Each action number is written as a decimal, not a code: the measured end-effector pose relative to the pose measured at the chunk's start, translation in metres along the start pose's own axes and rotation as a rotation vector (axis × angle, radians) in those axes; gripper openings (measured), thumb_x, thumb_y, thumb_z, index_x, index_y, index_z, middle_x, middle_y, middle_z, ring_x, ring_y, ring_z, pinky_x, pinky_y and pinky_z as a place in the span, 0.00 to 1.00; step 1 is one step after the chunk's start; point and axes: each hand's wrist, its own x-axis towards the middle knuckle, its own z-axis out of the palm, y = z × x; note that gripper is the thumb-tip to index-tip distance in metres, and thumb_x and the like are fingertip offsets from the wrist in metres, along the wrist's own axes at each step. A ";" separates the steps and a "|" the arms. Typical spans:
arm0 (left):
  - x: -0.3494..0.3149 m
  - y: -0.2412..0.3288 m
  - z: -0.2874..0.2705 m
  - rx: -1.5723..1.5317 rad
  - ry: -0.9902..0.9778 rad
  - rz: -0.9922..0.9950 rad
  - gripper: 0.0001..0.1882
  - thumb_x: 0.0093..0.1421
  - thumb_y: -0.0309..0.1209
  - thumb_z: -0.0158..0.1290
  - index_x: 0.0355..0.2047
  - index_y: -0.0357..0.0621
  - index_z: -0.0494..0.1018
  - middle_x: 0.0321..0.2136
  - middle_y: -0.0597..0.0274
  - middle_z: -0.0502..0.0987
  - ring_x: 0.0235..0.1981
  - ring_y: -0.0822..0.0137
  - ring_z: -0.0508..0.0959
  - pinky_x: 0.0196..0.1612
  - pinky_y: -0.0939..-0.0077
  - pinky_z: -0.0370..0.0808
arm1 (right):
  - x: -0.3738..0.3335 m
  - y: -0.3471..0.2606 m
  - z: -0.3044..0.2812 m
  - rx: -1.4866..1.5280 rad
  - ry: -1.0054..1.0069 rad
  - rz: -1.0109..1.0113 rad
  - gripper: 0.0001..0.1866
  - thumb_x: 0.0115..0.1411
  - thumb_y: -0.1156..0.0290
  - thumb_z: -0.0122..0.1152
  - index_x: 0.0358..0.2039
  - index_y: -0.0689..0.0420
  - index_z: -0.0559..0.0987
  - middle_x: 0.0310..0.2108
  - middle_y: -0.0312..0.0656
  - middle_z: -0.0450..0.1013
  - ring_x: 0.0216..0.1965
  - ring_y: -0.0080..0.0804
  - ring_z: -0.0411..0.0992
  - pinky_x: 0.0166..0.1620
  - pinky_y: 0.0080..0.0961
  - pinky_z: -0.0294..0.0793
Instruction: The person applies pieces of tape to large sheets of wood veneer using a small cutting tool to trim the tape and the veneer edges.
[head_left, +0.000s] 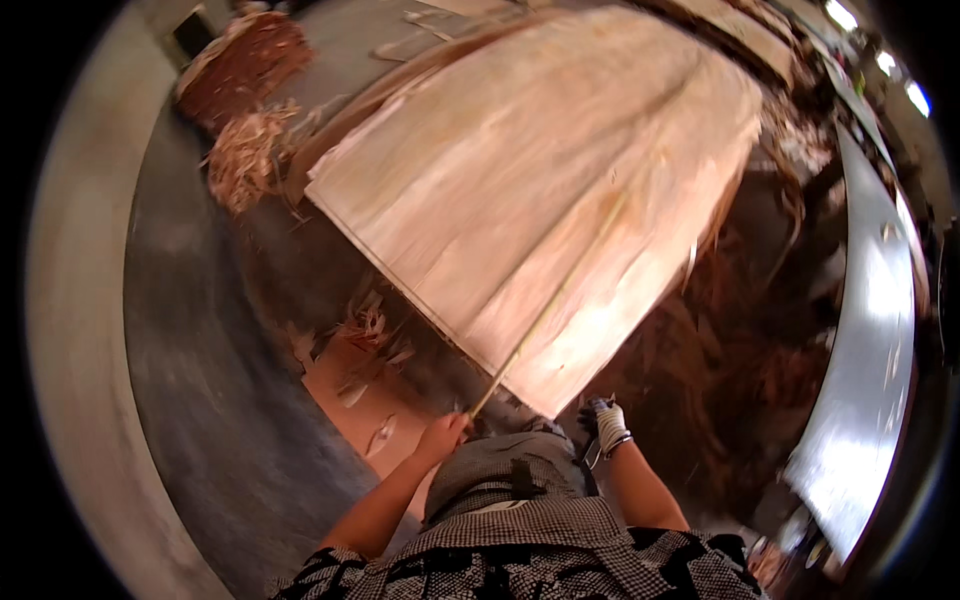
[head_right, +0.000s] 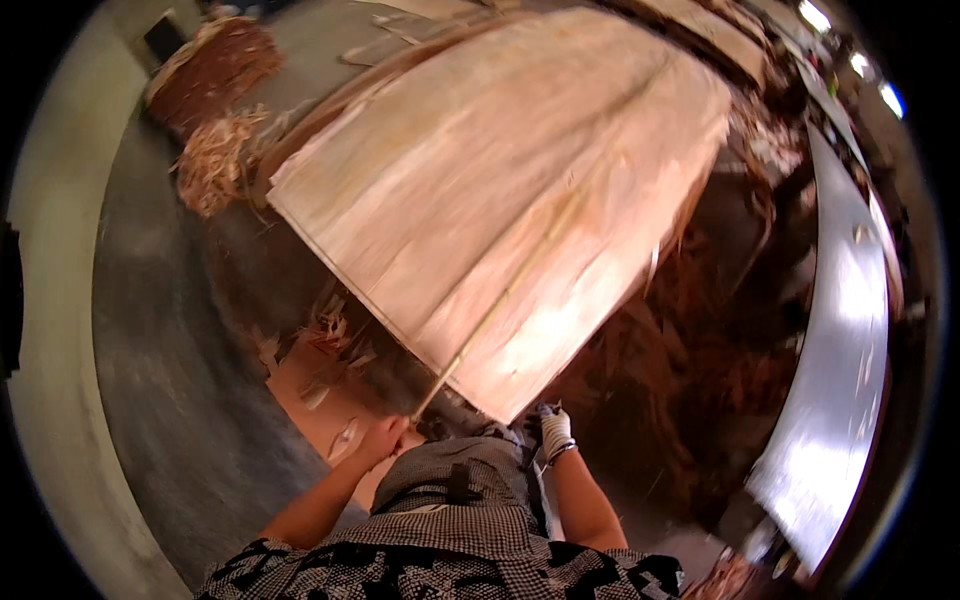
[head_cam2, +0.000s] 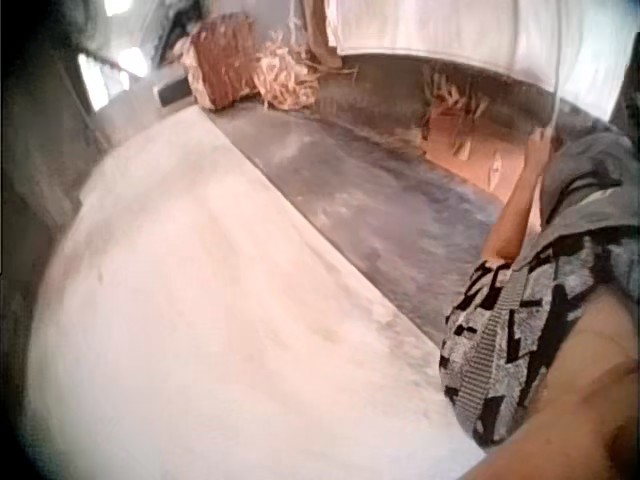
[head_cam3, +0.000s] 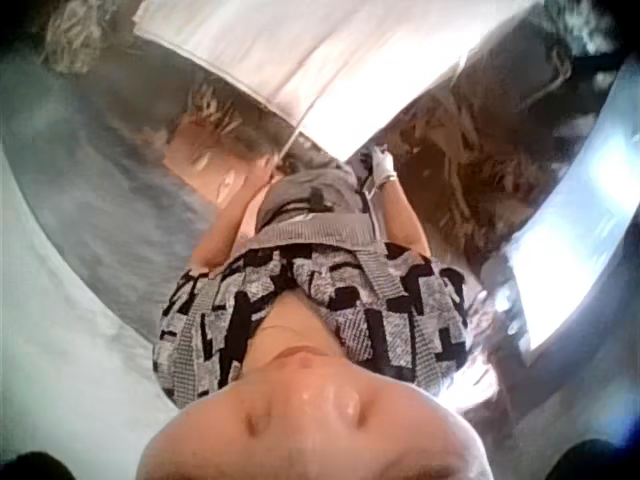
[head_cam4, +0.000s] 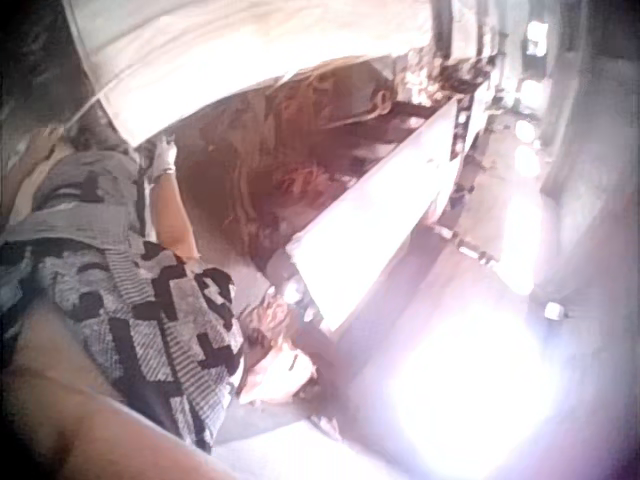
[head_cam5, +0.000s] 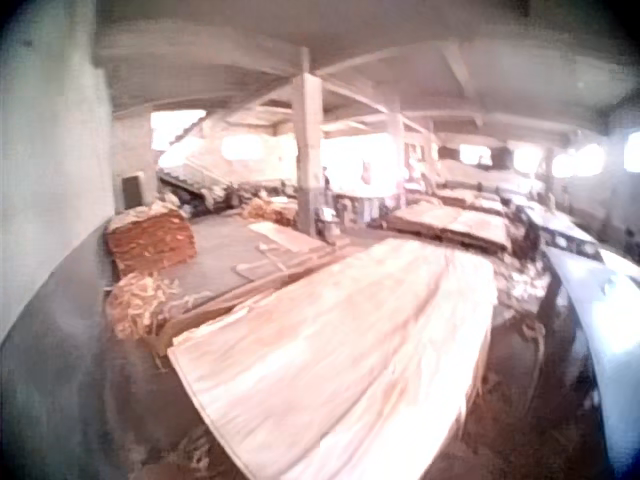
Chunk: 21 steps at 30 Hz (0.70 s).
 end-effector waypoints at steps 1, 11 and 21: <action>0.015 0.005 -0.009 -0.009 -0.014 -0.007 0.18 0.62 0.41 0.40 0.29 0.39 0.72 0.12 0.64 0.68 0.13 0.74 0.68 0.18 0.79 0.66 | 0.002 0.009 0.006 -0.045 0.066 -0.041 0.09 0.56 0.67 0.53 0.36 0.56 0.69 0.23 0.45 0.72 0.19 0.41 0.72 0.19 0.34 0.71; 0.080 0.010 -0.062 0.018 -0.049 -0.205 0.16 0.63 0.39 0.39 0.37 0.39 0.70 0.17 0.65 0.69 0.16 0.77 0.68 0.20 0.83 0.68 | 0.096 0.116 0.004 -0.191 0.383 0.169 0.17 0.54 0.79 0.45 0.45 0.51 0.68 0.29 0.45 0.70 0.19 0.39 0.72 0.18 0.32 0.71; 0.133 0.000 -0.045 0.091 -0.146 -0.219 0.14 0.63 0.35 0.40 0.39 0.37 0.69 0.20 0.64 0.70 0.20 0.74 0.71 0.26 0.81 0.70 | 0.172 0.166 0.017 -0.077 0.311 0.116 0.11 0.57 0.72 0.51 0.42 0.53 0.70 0.28 0.40 0.71 0.25 0.30 0.70 0.21 0.27 0.70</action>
